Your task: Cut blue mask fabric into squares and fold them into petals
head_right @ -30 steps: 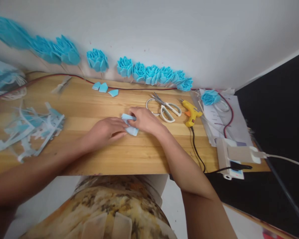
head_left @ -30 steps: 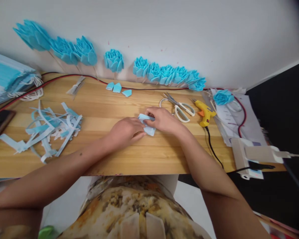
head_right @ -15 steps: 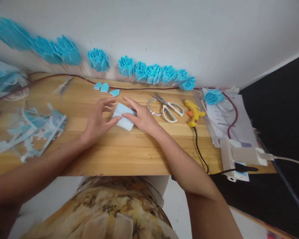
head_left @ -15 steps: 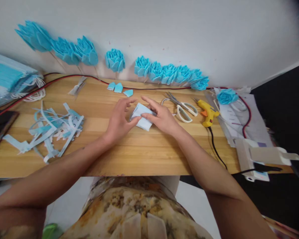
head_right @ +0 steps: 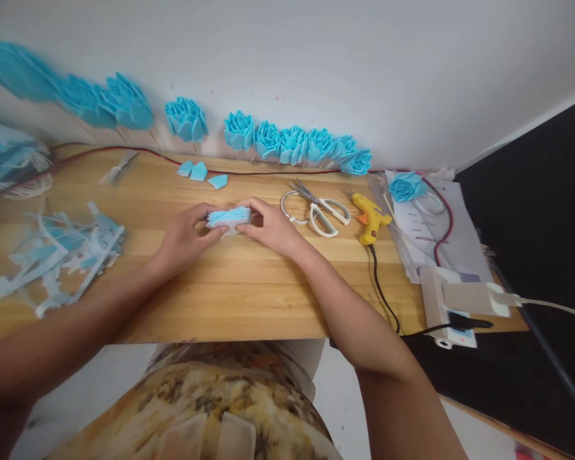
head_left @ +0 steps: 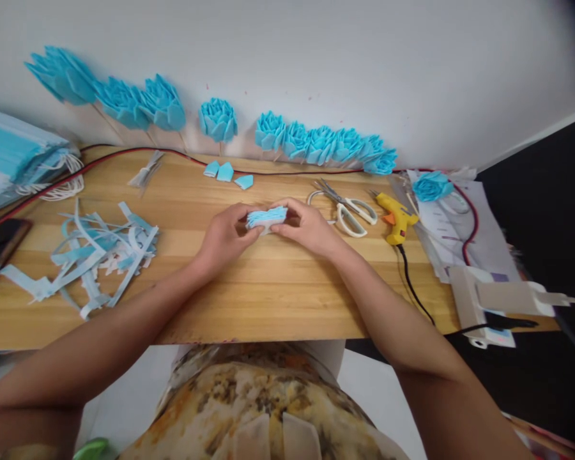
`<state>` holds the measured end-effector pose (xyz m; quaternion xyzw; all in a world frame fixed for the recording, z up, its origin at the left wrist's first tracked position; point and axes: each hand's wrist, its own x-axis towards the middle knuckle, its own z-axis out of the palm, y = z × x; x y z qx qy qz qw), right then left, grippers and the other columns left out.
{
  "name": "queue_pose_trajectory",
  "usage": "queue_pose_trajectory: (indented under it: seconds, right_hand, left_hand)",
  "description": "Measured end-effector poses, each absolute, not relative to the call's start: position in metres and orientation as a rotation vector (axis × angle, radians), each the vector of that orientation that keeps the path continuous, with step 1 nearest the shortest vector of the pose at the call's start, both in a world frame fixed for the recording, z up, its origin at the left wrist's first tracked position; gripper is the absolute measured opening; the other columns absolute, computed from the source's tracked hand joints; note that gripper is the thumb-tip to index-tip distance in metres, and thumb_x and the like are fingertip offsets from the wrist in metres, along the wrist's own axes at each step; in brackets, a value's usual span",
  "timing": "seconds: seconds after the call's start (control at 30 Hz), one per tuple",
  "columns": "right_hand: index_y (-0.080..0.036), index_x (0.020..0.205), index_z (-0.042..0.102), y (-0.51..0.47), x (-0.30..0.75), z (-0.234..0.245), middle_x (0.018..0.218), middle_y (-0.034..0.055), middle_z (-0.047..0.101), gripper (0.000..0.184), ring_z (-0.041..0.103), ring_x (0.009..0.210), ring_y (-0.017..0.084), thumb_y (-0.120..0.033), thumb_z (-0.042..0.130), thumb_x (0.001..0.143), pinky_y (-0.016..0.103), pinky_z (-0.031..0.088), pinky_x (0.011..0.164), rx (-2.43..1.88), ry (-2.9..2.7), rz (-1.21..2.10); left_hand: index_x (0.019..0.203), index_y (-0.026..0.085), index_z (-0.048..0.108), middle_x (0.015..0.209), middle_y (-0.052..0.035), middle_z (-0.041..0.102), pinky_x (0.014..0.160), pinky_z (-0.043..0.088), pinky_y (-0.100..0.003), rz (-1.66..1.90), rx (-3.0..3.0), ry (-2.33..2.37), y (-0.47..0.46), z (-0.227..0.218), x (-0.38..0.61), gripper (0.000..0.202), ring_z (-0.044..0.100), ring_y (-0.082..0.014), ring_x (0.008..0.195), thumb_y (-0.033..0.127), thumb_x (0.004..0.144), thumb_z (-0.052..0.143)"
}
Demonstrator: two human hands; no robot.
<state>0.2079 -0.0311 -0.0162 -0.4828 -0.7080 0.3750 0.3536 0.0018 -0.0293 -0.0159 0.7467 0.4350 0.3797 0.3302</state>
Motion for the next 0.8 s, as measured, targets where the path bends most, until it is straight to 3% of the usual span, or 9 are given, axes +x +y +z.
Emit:
queue_pose_trajectory:
  seconds: [0.23, 0.4, 0.5, 0.63, 0.8]
  right_hand:
    - [-0.02, 0.11, 0.063, -0.0308, 0.2086, -0.0193, 0.097, 0.002, 0.07, 0.036, 0.062, 0.079, 0.017, -0.026, 0.069, 0.074, 0.03, 0.046, 0.073, -1.29, -1.922, 0.955]
    - [-0.02, 0.107, 0.063, -0.0325, 0.2055, -0.0174, 0.1, 0.0022, 0.071, 0.034, 0.062, 0.082, 0.017, -0.027, 0.069, 0.075, 0.03, 0.045, 0.076, -1.317, -1.916, 0.932]
    - [-0.019, 0.102, 0.063, -0.0355, 0.2022, -0.014, 0.09, 0.0016, 0.07, 0.028, 0.06, 0.075, 0.017, -0.03, 0.067, 0.077, 0.029, 0.044, 0.07, -1.342, -1.874, 0.946]
    - [-0.019, 0.095, 0.063, -0.0382, 0.1996, -0.011, 0.085, 0.0015, 0.068, 0.019, 0.058, 0.072, 0.016, -0.03, 0.064, 0.079, 0.028, 0.043, 0.067, -1.32, -1.872, 0.916]
    - [-0.018, 0.101, 0.063, -0.0364, 0.1999, -0.0147, 0.088, 0.0014, 0.069, 0.028, 0.06, 0.076, 0.016, -0.028, 0.068, 0.075, 0.028, 0.044, 0.07, -1.332, -1.913, 0.938]
  left_hand:
    - [0.101, 0.015, 0.067, 0.086, -0.0046, 0.068, 0.067, 0.044, -0.027, 0.898, 2.015, 1.114, -0.0257, -0.0241, 0.0046, 0.024, 0.058, -0.0159, 0.075, 0.025, 0.079, 0.067]
    - [0.092, 0.016, 0.066, 0.081, -0.0023, 0.065, 0.063, 0.041, -0.026, 0.915, 2.005, 1.135, -0.026, -0.0252, 0.0059, 0.017, 0.055, -0.0149, 0.071, 0.026, 0.078, 0.068]
    - [0.085, 0.016, 0.064, 0.073, -0.0002, 0.061, 0.061, 0.038, -0.026, 0.942, 1.951, 1.173, -0.0273, -0.025, 0.006, 0.011, 0.052, -0.0137, 0.066, 0.027, 0.081, 0.065]
    - [0.078, 0.018, 0.061, 0.072, -0.0004, 0.059, 0.065, 0.039, -0.028, 1.021, 1.978, 1.187, -0.0278, -0.0229, 0.0043, 0.01, 0.052, -0.0149, 0.068, 0.026, 0.083, 0.063]
    - [0.082, 0.017, 0.063, 0.076, -0.0025, 0.061, 0.067, 0.038, -0.03, 0.92, 2.089, 1.146, -0.0242, -0.0248, 0.0035, 0.009, 0.054, -0.0171, 0.073, 0.024, 0.079, 0.067]
